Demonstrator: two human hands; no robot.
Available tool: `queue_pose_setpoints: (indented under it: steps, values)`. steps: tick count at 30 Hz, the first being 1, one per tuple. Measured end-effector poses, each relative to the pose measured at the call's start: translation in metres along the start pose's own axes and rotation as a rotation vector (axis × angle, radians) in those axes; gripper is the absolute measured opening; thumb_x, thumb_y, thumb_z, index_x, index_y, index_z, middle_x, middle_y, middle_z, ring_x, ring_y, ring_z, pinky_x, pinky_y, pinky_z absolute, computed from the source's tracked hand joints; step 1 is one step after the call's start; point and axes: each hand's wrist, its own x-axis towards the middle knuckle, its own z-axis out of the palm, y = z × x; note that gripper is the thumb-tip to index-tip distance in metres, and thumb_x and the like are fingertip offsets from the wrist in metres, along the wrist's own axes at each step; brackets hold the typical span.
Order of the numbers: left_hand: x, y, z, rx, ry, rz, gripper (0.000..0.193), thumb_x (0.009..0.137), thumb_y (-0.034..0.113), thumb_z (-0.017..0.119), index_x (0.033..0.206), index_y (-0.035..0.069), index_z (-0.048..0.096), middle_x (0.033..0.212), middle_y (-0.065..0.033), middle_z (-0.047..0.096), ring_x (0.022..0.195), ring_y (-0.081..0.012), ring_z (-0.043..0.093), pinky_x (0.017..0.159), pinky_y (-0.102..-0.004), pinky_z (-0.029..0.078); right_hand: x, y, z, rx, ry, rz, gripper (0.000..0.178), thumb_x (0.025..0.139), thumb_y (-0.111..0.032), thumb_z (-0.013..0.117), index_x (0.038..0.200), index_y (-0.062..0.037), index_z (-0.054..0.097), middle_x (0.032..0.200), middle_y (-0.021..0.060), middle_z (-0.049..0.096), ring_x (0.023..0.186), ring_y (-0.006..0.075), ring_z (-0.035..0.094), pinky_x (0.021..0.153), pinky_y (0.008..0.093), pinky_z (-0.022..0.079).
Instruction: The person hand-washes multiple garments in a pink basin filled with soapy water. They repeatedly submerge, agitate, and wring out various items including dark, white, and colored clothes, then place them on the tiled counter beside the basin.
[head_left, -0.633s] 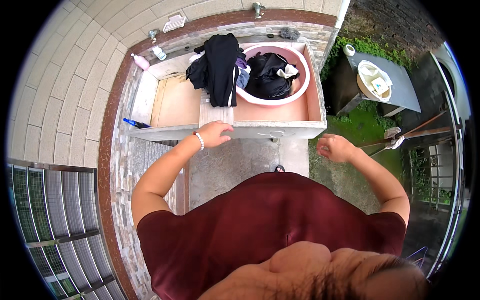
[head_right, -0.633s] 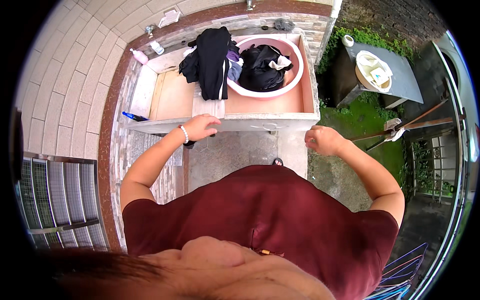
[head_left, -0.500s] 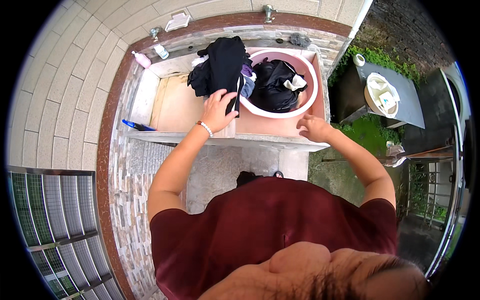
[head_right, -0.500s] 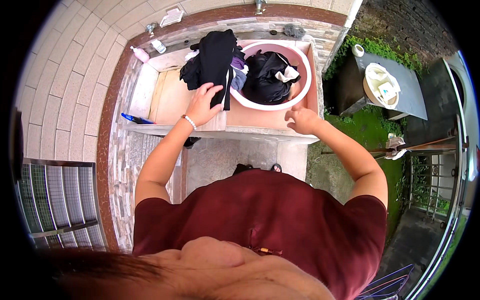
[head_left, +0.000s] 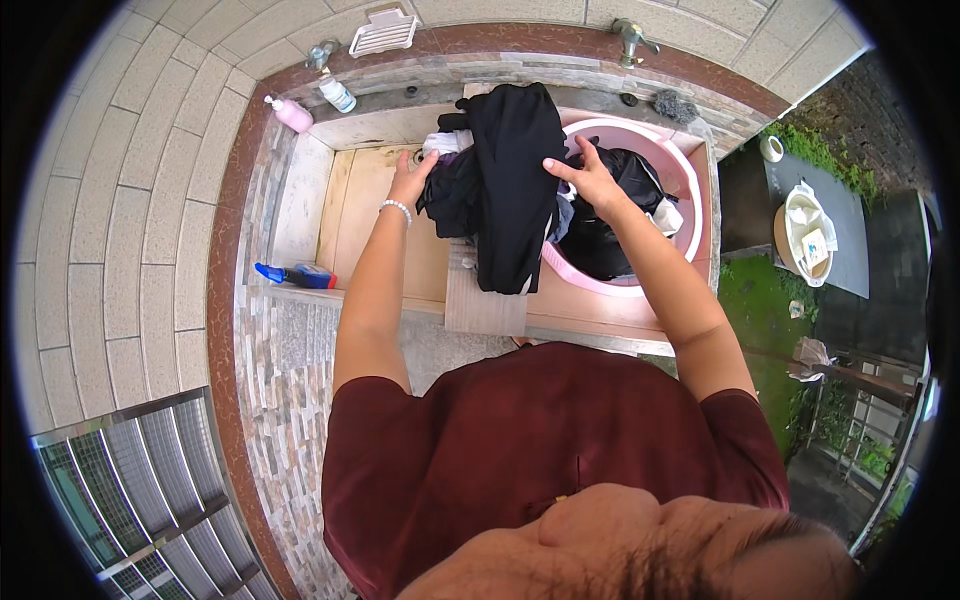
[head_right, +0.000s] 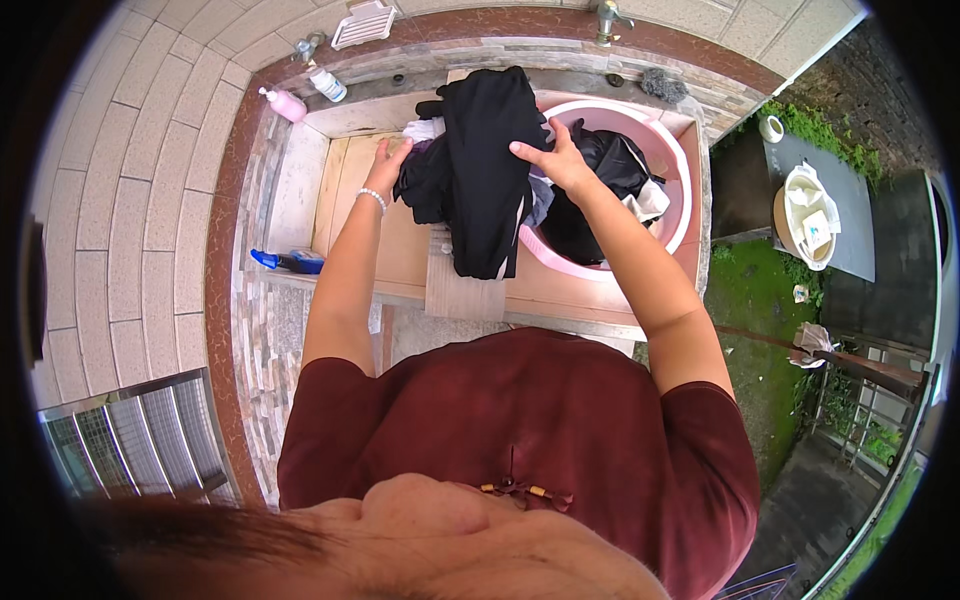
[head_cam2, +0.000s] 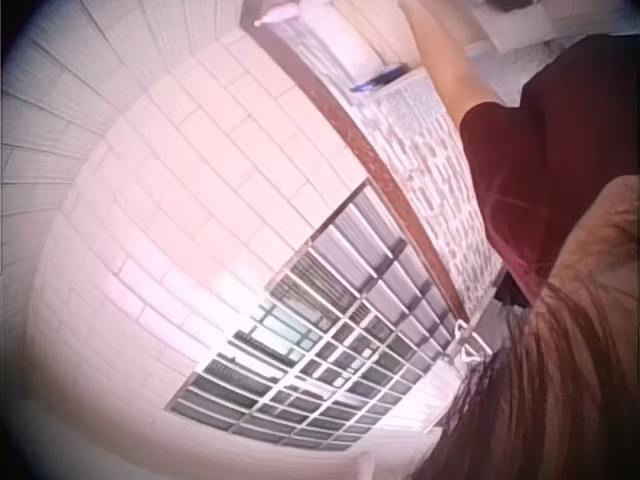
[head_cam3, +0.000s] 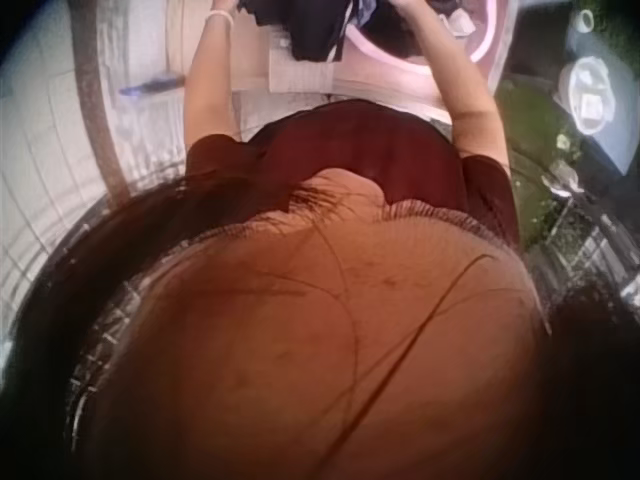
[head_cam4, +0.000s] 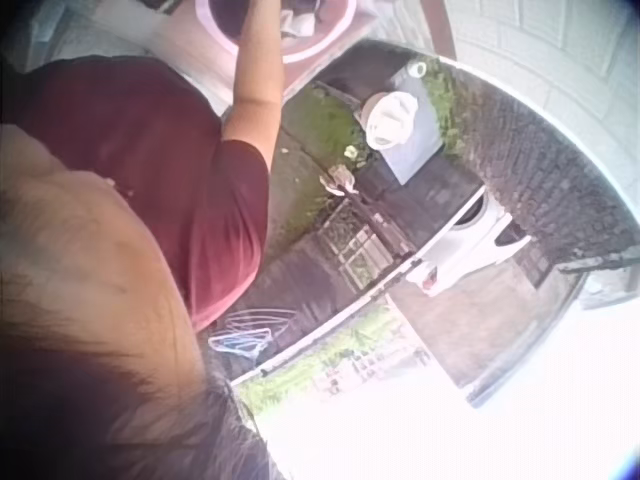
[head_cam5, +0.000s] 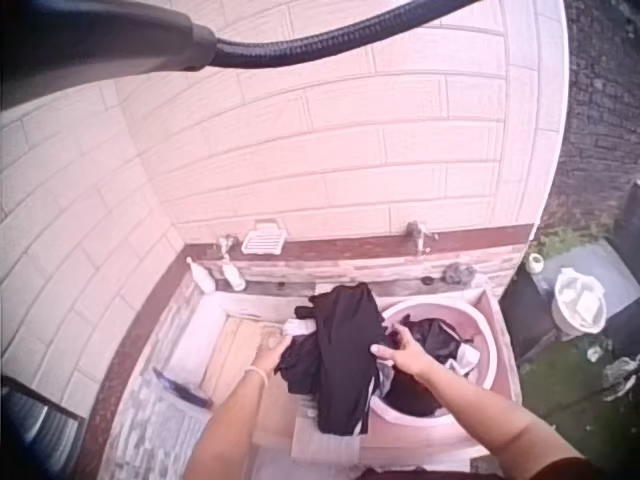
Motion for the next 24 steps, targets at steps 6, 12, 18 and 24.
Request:
queue_pose_setpoints:
  steps: [6, 12, 18, 24]
  values:
    - [0.069, 0.003, 0.027, 0.067, -0.253, 0.101, 0.121, 0.071, 0.049, 0.084, 0.154, -0.003, 0.013, 0.147, -0.0239, 0.040, 0.134, -0.0302, 0.043, 0.110, -0.0346, 0.035, 0.063, 0.026, 0.051, 0.018, 0.020, -0.035, 0.136, 0.056, -0.023, 0.095, 0.154, 0.0029, 0.004, 0.150, 0.0230, 0.036, 0.137, 0.0293, 0.041, 0.113, 0.0354, 0.036]
    - [0.078, 0.015, 0.053, -0.134, -0.348, 0.110, 0.061, 0.074, 0.022, 0.082, 0.122, -0.002, 0.054, 0.110, -0.0098, 0.067, 0.097, -0.0182, 0.064, 0.088, -0.0309, 0.050, 0.074, 0.033, 0.038, 0.240, -0.037, 0.007, 0.115, 0.060, -0.002, 0.088, 0.151, -0.0021, 0.018, 0.135, 0.0151, 0.054, 0.124, 0.0266, 0.053, 0.108, 0.0368, 0.041]
    - [0.053, 0.033, 0.053, -0.452, -0.448, -0.100, 0.037, 0.081, 0.012, 0.072, 0.115, -0.001, 0.062, 0.106, -0.0088, 0.069, 0.094, -0.0190, 0.066, 0.085, -0.0328, 0.051, 0.080, 0.029, 0.019, 0.377, -0.147, 0.044, 0.087, 0.064, 0.014, 0.073, 0.143, -0.0080, 0.043, 0.125, 0.0090, 0.062, 0.115, 0.0232, 0.059, 0.102, 0.0359, 0.045]
    - [-0.046, 0.040, 0.071, -0.840, -0.541, -0.160, 0.040, 0.089, 0.011, 0.059, 0.127, -0.001, 0.057, 0.117, -0.0104, 0.067, 0.107, -0.0228, 0.064, 0.097, -0.0352, 0.049, 0.053, 0.014, -0.034, 0.437, -0.426, -0.033, 0.082, 0.059, 0.016, 0.060, 0.138, -0.0028, 0.051, 0.123, 0.0062, 0.064, 0.112, 0.0184, 0.061, 0.100, 0.0313, 0.046]
